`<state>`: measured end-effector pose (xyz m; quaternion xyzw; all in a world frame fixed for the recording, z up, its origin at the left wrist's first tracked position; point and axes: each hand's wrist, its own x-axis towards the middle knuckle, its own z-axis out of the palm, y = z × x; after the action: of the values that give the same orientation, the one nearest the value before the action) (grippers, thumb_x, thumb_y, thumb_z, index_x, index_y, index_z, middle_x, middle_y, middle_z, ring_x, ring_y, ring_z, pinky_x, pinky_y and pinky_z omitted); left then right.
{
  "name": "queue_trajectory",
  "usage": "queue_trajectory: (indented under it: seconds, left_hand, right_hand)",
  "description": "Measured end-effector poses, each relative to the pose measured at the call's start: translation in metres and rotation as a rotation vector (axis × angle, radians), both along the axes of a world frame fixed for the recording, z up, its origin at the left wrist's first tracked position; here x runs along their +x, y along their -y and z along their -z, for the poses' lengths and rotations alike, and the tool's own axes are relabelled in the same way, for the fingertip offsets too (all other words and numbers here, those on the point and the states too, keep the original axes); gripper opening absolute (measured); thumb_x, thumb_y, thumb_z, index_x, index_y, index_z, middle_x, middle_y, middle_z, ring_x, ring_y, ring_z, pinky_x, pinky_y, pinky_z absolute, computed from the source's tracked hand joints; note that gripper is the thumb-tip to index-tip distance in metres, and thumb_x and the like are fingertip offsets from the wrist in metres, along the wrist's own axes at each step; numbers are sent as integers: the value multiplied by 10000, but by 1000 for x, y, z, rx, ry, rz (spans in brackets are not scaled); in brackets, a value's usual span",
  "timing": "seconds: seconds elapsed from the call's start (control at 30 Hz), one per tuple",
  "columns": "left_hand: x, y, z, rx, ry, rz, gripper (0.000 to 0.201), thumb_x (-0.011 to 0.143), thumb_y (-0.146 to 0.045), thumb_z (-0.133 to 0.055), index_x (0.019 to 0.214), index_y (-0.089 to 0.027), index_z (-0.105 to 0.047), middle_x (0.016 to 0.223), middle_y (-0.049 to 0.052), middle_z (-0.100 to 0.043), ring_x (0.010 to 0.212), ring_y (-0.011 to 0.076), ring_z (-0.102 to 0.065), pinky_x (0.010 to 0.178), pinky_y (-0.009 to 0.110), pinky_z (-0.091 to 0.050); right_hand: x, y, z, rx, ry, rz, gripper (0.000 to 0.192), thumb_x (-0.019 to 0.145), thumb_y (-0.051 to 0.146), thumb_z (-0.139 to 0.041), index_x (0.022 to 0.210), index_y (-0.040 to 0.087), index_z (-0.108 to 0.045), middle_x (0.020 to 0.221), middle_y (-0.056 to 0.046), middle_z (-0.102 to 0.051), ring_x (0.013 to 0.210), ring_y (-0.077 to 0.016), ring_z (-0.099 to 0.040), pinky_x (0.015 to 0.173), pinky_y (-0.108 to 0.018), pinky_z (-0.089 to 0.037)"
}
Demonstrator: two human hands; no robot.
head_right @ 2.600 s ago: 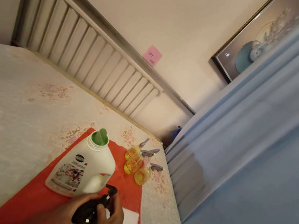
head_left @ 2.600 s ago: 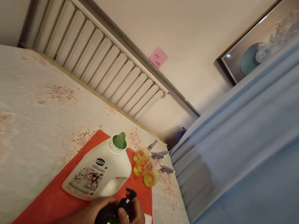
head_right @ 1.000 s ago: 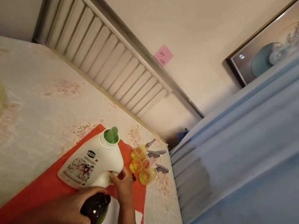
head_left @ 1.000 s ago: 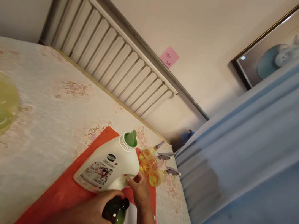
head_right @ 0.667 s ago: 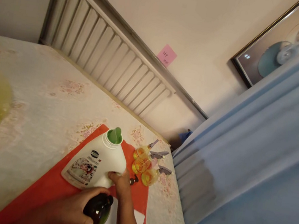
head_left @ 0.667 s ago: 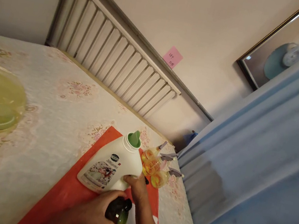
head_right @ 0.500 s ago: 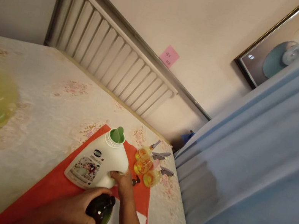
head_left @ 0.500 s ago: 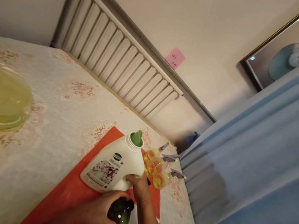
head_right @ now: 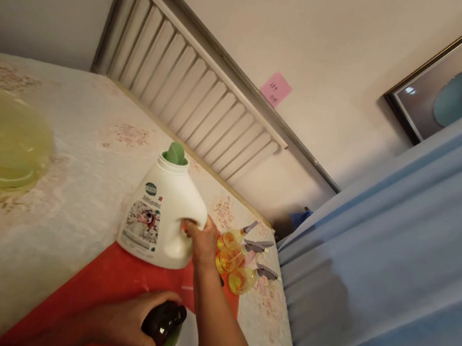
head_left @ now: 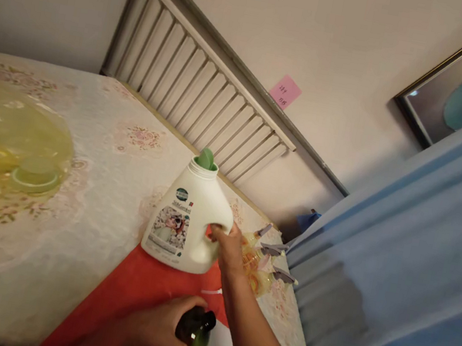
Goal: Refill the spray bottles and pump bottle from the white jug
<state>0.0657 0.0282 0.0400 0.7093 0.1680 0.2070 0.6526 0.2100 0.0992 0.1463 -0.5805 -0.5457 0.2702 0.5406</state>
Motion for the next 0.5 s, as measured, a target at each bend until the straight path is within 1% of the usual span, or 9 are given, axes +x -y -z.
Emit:
queue_trajectory:
  seconds: [0.1,0.23,0.33,0.4,0.5]
  left_hand:
    - [-2,-1,-2,-11,-3,-4,798,554,-225,-802,1311,-280,-553,1258,-2,-651,1163,316,-584,1015,390,-458]
    - [-6,-2,-8,-53,12,-19,760,557,-179,-771,1286,-243,-567,1229,13,-666,1132,314,-606,967,377,-486]
    - [-10,-3,-11,-82,59,-15,702,607,-173,-700,1288,-258,-551,1176,-22,-680,1100,290,-623,921,363,-498]
    - [-12,-5,-12,-89,67,-13,698,624,-165,-669,1299,-275,-533,1153,-42,-683,1103,278,-624,933,368,-493]
    - [-13,-8,-14,-80,73,-2,704,610,-145,-686,1287,-257,-530,1160,-20,-682,1100,272,-628,944,366,-498]
  right_hand:
    - [3,1,-28,39,62,39,175,669,303,-685,764,168,-626,569,59,-567,509,-108,-499,518,-215,-392]
    - [19,17,-64,63,150,101,182,696,330,-656,773,169,-622,503,68,-534,488,-125,-532,518,-228,-405]
    - [35,38,-88,46,247,134,158,689,311,-663,741,165,-630,464,64,-530,446,-127,-517,487,-234,-388]
    - [44,55,-102,28,315,152,127,669,279,-677,709,165,-636,473,58,-549,418,-113,-484,467,-234,-372]
    - [58,85,-118,-9,398,181,106,634,236,-700,694,166,-646,483,64,-548,407,-99,-450,449,-227,-347]
